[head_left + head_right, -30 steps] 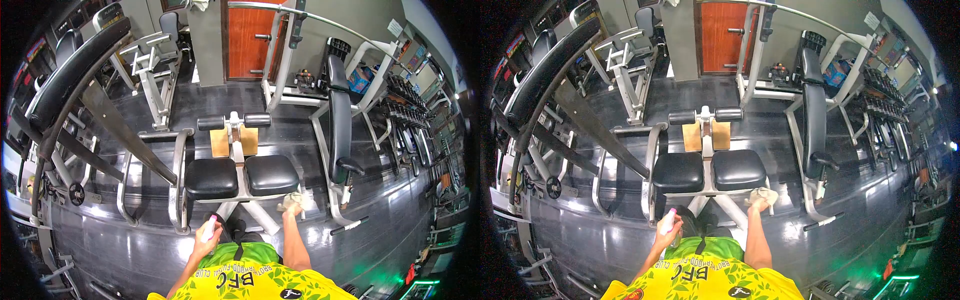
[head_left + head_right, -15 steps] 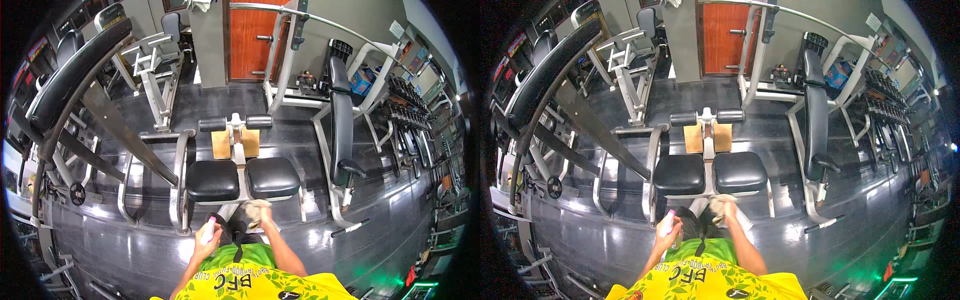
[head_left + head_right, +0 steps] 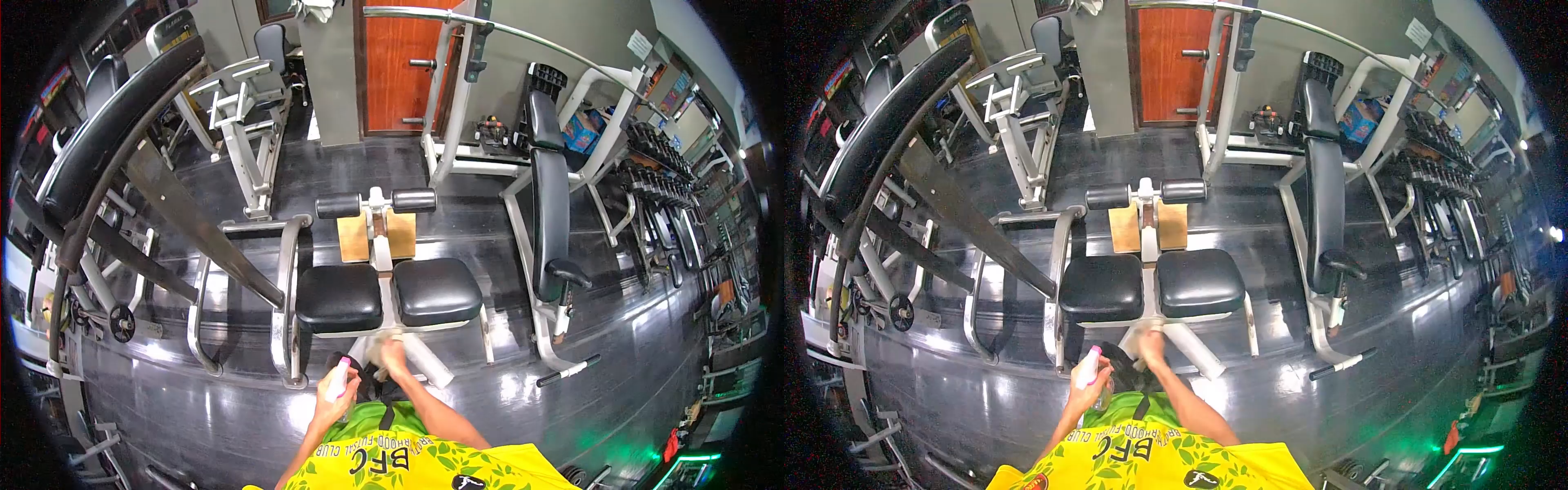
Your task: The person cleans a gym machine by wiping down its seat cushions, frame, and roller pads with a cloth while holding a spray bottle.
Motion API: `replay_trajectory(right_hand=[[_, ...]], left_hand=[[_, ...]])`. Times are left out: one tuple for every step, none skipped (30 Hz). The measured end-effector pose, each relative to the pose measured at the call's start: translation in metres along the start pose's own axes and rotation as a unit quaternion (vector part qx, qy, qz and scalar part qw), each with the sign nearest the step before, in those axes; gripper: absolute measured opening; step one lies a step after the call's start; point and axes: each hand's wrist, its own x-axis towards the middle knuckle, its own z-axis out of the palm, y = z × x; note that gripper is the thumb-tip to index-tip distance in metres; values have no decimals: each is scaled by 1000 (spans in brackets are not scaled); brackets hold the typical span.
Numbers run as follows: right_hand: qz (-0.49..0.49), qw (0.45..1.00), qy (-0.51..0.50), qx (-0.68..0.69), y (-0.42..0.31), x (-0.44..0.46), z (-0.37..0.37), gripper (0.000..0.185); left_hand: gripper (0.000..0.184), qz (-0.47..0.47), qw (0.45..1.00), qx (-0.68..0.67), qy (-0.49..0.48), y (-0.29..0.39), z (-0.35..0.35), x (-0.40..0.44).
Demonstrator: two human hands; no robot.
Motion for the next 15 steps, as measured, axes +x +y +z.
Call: replay_trajectory(right_hand=[[-78, 991, -29, -106, -8, -7, 9, 45], [-54, 992, -66, -88, -16, -11, 17, 45], [-32, 992, -104, -70, -25, -13, 22, 45], [-6, 995, -103, -5, -22, -7, 27, 46], [-8, 994, -105, -4, -16, 0, 28, 46], [-16, 990, -137, 39, -7, 6, 24, 48], [-23, 982, -167, 81, 10, 18, 20, 49], [-28, 982, -161, 95, 86, 71, 38, 45], [58, 961, -176, 207, 44, 36, -14, 36], [74, 937, -149, 307, 49, 43, -36, 31], [73, 952, -51, 293, 51, 45, -61, 29], [6, 940, -67, 334, 83, 64, -77, 29], [142, 956, 99, 237, 41, 39, -113, 33], [73, 918, 162, 354, 51, 44, -131, 32], [3, 859, 219, 464, 63, 51, -146, 32]], left_hand=[[15, 1, 1000, 1, -4, 0, 1, 1], [15, 0, 1000, 0, -5, -1, 2, 1], [15, 4, 1000, -1, -6, -4, 2, 2], [15, 10, 1000, -2, -5, -5, 1, 3], [15, 11, 1000, 0, -3, -3, 0, 3], [15, 7, 1000, -3, 2, 1, 0, 3], [15, 4, 1000, -7, 8, 3, 0, 3], [15, 5, 1000, -8, 10, 3, -1, 3], [15, 5, 1000, -15, 15, 3, -2, 2], [15, 5, 1000, -23, 20, 3, -2, 0], [15, 5, 999, -26, 24, 3, -3, -1], [15, 1, 1000, -10, 22, 3, -4, -2], [15, -2, 1000, 6, 19, 3, -6, -2], [15, -3, 1000, 5, 24, 2, -6, -3], [15, -1, 1000, -4, 28, 0, -7, -4]])
